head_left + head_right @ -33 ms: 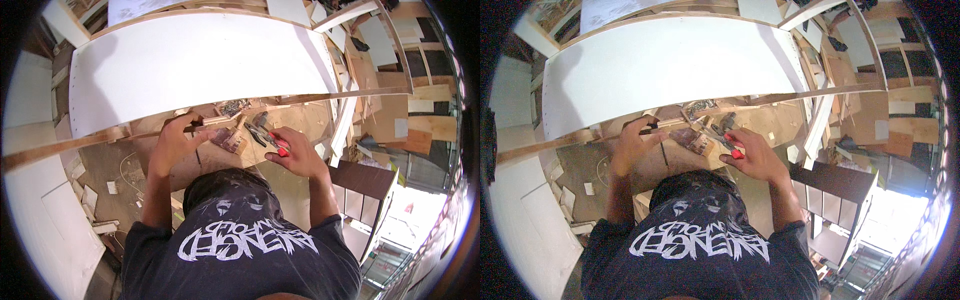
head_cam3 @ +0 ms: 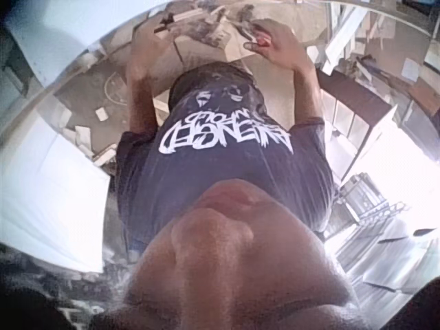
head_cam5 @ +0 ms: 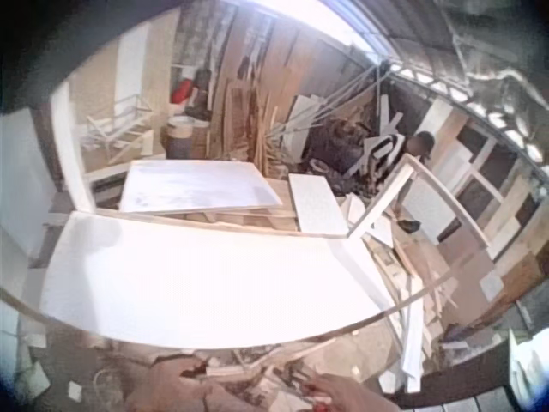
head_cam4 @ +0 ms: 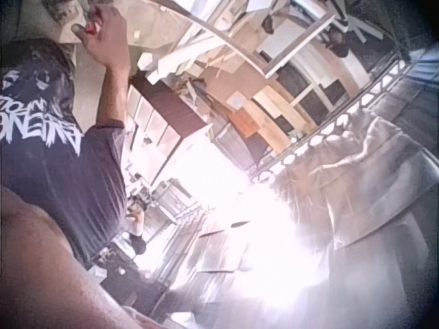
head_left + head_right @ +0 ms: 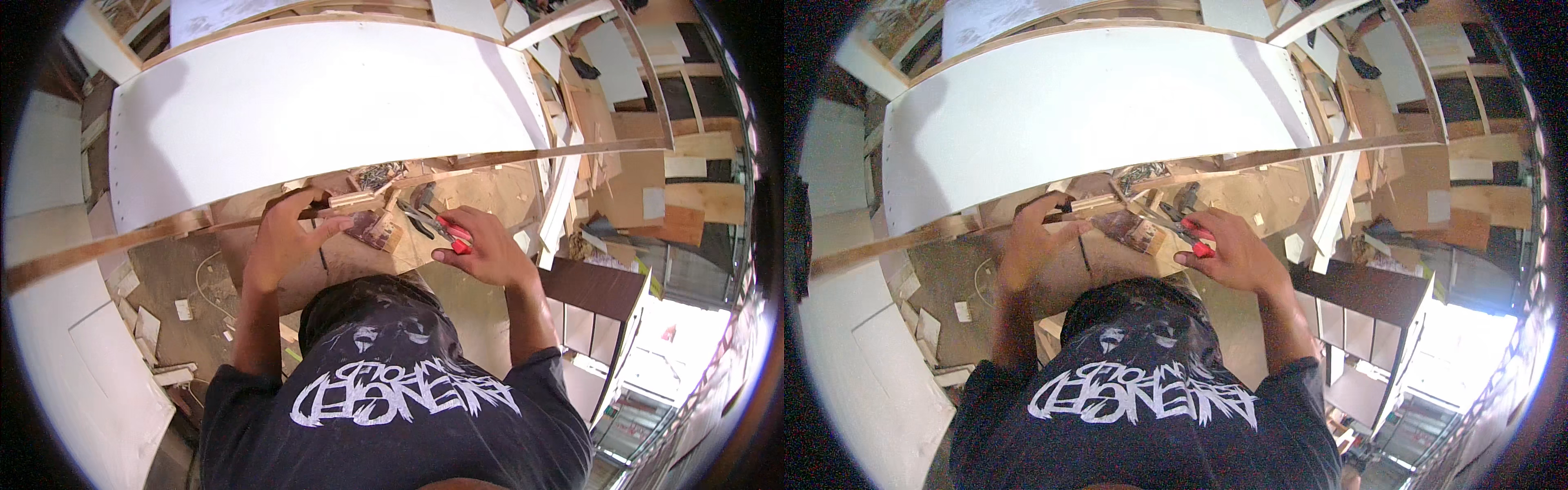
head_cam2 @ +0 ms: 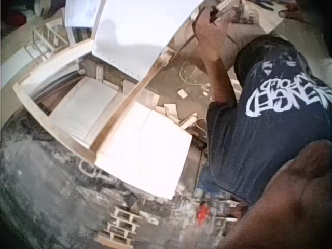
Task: The person trims thin strips of wood veneer using a pair of shears while holding the veneer against a wooden block.
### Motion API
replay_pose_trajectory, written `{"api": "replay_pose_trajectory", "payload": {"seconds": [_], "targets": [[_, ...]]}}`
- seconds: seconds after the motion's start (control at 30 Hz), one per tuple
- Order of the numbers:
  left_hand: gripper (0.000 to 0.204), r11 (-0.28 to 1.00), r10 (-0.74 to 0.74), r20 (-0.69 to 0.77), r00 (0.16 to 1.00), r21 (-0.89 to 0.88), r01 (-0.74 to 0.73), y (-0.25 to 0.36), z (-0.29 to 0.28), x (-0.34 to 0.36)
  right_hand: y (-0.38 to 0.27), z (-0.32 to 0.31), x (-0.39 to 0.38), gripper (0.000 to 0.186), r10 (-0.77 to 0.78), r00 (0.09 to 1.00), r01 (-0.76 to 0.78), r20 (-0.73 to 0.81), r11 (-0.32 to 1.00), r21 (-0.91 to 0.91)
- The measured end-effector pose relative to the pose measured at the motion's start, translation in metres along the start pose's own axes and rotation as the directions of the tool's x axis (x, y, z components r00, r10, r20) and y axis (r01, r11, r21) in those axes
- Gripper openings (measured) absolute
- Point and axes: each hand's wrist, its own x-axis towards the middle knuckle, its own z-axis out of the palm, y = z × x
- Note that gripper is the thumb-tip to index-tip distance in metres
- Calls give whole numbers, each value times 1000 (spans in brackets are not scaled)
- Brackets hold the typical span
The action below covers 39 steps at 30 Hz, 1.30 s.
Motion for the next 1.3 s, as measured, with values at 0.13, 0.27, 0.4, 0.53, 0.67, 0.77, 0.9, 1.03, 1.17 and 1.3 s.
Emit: {"api": "replay_pose_trajectory", "payload": {"seconds": [0.13,0.27,0.4,0.53,0.67,0.77,0.9,1.03,1.17,1.3], "targets": [[46,997,-53,7,999,-51,53,-10,4,-8,8,-12,24,55,148,962,-156,228,987,20],[40,1000,12,-60,998,8,-12,-16,8,-13,21,-16,51,56,220,861,-197,458,975,-99],[32,996,85,-44,995,3,-85,-15,6,-15,43,-10,74,55,-5,888,-15,459,999,39],[29,990,140,-103,985,21,-139,-17,9,-16,52,1,91,57,-199,866,134,459,976,172],[31,993,120,-121,985,21,-118,-10,8,-20,62,10,97,67,-194,797,152,573,981,121],[34,998,51,-96,994,31,-49,-9,5,-22,55,12,100,56,71,738,-45,671,997,-56],[36,995,13,-59,998,-103,-19,-9,6,-20,81,44,91,43,-111,802,95,587,994,58],[38,990,-25,6,1000,-138,26,-12,3,-21,86,53,93,49,-319,831,305,456,946,106],[42,974,-78,69,995,-209,90,-10,1,-24,87,65,98,56,-199,795,256,574,966,-19],[44,937,-125,81,989,-317,145,-12,3,-23,73,60,113,57,-48,706,131,707,989,-64]]}}
